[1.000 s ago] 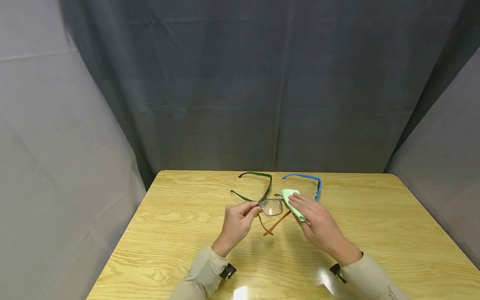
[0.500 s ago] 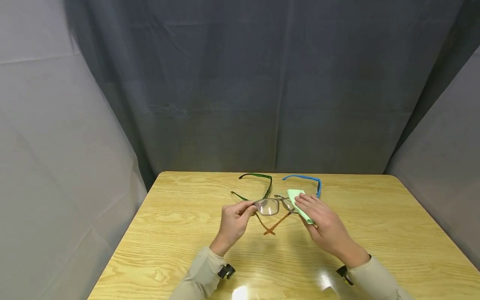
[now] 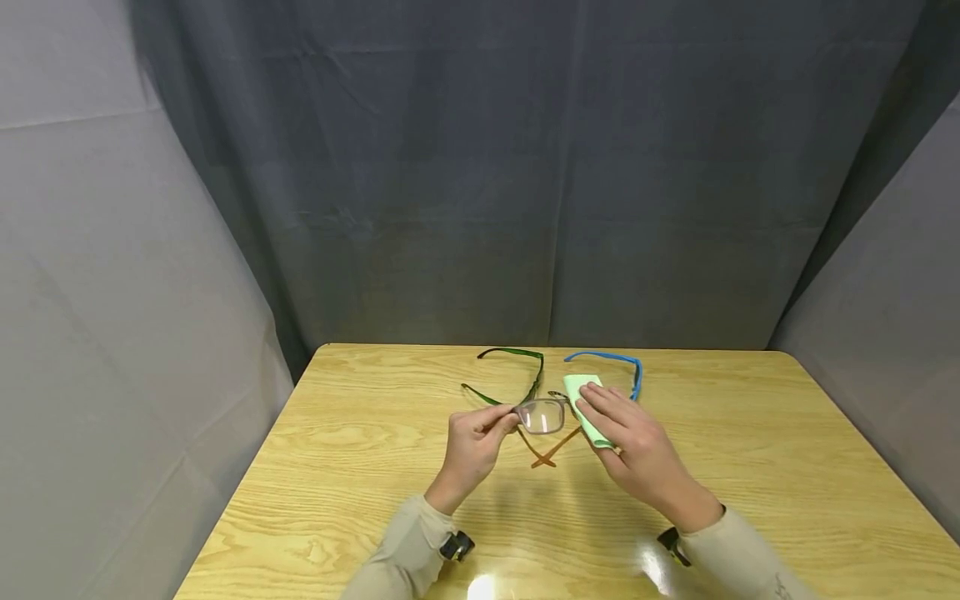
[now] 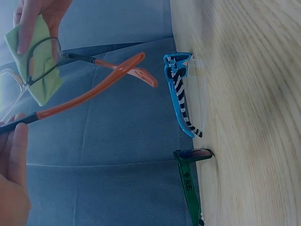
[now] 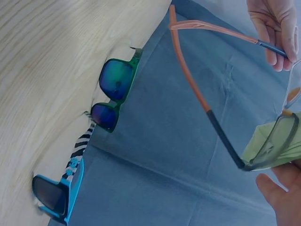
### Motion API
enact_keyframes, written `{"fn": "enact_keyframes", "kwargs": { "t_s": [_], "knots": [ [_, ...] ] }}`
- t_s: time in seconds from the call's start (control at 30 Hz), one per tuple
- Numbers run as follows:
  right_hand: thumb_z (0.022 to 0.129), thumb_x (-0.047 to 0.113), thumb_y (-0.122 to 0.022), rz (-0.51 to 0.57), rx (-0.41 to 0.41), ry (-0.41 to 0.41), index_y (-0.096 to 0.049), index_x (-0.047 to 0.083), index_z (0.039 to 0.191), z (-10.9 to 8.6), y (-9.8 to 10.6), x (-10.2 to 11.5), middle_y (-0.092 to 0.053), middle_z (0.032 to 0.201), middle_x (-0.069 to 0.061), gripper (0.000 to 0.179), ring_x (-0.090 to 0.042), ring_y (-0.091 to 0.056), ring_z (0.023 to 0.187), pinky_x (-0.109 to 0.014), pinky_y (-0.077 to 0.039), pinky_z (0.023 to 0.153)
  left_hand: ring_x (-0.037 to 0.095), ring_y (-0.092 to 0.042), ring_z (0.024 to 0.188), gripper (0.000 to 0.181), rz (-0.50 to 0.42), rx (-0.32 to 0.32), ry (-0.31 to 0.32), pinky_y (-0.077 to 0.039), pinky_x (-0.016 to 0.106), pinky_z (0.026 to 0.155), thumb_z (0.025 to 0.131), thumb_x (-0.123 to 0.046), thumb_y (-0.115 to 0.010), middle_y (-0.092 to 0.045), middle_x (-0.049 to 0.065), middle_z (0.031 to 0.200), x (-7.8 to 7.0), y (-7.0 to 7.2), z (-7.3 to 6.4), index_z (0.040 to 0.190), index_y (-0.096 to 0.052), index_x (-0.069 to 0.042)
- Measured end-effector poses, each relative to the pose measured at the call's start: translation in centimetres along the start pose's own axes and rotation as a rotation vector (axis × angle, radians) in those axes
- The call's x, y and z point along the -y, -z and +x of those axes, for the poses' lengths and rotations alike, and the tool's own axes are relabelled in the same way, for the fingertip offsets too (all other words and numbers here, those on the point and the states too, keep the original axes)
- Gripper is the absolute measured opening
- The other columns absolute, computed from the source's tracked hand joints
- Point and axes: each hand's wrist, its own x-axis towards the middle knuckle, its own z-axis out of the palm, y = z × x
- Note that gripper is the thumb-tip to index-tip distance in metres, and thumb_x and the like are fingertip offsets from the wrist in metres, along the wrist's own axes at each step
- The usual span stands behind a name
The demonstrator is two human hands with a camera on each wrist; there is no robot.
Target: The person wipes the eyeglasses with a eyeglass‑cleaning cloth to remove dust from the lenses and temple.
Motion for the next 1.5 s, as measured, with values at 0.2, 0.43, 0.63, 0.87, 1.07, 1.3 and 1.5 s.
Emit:
{"fn": "enact_keyframes", "kwargs": {
  "t_s": [0.2,0.43,0.63,0.87,1.07,1.3,1.5],
  "knots": [
    [0.104,0.029,-0.035,0.017,0.072,-0.037,-0.062,-0.006,0.119,0.4,-0.1,0.6,-0.059,0.124,-0.02,0.047,-0.034,-0.053,0.117,-0.04,-0.032,0.106,0.035,-0.068,0.068,0.012,0.021,0.0,0.016,-0.055,0.027,0.064,0.082,0.012,-0.064,-0.068,0.025,0.083,-0.1,-0.3,0.0,0.093,-0.067,0.017],
    [0.104,0.028,-0.035,0.026,0.086,-0.008,-0.062,-0.008,0.119,0.7,-0.4,0.9,-0.059,0.124,-0.021,0.047,-0.036,-0.054,0.115,-0.044,-0.034,0.103,0.035,-0.068,0.068,0.012,0.004,-0.003,-0.011,-0.056,0.029,0.062,0.08,0.015,-0.064,-0.067,0.026,0.083,-0.2,-0.7,0.1,0.092,-0.066,0.018],
    [0.104,0.028,-0.033,0.044,0.124,0.007,-0.06,-0.008,0.12,0.8,-0.3,1.2,-0.058,0.125,-0.021,0.048,-0.036,-0.053,0.117,-0.043,-0.033,0.105,0.034,-0.068,0.07,0.013,0.006,0.001,0.028,-0.055,0.028,0.063,0.081,0.014,-0.064,-0.068,0.026,0.084,-0.2,-0.8,-0.1,0.093,-0.066,0.018],
    [0.104,0.03,-0.035,0.062,0.15,0.044,-0.061,-0.008,0.12,1.0,-0.3,1.5,-0.058,0.124,-0.021,0.048,-0.036,-0.054,0.116,-0.044,-0.034,0.103,0.028,-0.07,0.073,0.014,0.0,0.008,0.006,-0.055,0.027,0.063,0.082,0.012,-0.064,-0.069,0.023,0.086,2.3,-1.2,-1.0,0.094,-0.067,0.016],
    [0.104,0.029,-0.037,0.058,0.138,0.083,-0.062,-0.008,0.119,1.1,-0.5,1.9,-0.059,0.123,-0.021,0.047,-0.036,-0.056,0.113,-0.044,-0.036,0.103,0.014,-0.069,0.071,0.014,0.07,0.01,-0.023,-0.054,0.022,0.06,0.084,0.002,-0.066,-0.071,0.015,0.084,3.5,-1.3,-1.4,0.095,-0.07,0.01],
    [0.104,0.027,-0.036,0.061,0.131,0.093,-0.062,-0.007,0.118,1.3,-0.7,2.4,-0.061,0.121,-0.021,0.045,-0.035,-0.058,0.11,-0.044,-0.037,0.101,0.013,-0.069,0.071,0.015,0.049,0.009,0.026,-0.055,0.024,0.061,0.087,-0.001,-0.065,-0.071,0.015,0.084,3.0,-1.4,-1.5,0.096,-0.071,0.008],
    [0.104,0.027,-0.035,0.061,0.143,0.088,-0.062,-0.006,0.119,1.1,-0.7,2.4,-0.06,0.122,-0.019,0.045,-0.033,-0.057,0.111,-0.047,-0.041,0.097,0.022,-0.07,0.071,0.015,0.034,0.005,0.043,-0.055,0.024,0.062,0.088,-0.003,-0.064,-0.071,0.015,0.085,3.3,-1.4,-1.4,0.097,-0.071,0.006]
  ]
}}
